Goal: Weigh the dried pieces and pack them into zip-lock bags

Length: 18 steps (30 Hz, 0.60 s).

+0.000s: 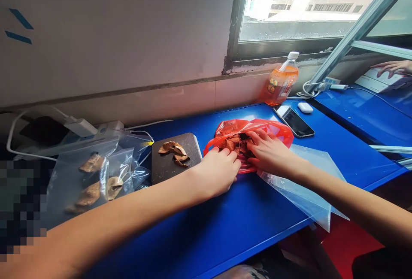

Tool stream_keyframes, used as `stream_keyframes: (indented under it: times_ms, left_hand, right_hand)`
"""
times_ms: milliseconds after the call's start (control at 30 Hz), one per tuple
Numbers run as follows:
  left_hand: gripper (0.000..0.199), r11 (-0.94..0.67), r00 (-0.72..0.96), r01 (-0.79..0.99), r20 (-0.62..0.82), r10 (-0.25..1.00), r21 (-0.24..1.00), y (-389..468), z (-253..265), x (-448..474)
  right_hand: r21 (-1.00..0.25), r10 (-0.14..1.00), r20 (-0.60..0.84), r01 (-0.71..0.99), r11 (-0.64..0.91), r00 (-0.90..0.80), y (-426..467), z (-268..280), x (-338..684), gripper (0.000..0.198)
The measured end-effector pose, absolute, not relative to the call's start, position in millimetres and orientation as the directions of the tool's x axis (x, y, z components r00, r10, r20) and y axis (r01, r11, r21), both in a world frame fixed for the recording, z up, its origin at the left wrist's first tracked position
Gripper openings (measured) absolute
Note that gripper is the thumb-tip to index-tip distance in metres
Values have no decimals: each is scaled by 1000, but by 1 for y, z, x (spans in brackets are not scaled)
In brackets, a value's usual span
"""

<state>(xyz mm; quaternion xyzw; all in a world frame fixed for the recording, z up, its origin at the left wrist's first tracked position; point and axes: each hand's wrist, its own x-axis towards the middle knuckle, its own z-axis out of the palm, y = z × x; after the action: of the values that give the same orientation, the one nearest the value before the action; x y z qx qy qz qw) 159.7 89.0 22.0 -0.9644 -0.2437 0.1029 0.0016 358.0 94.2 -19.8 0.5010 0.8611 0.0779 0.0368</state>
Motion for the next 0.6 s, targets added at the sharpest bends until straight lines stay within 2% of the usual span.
stream_keyframes:
  times_ms: [200,433,600]
  left_hand:
    - [30,-887,880,460,-118,460,-22,105,24,174]
    - [31,-895,870,433,-210,447,-110,122,4,193]
    - [54,-909,872,413,-263,412,-55,116,2,179]
  right_hand:
    - [113,826,58,825,553,-561,83,-12,374,18]
    - [102,873,70,874,475,-482,70,-17,372,31]
    - [117,876,83,877,465,-476,73,-23,371,37]
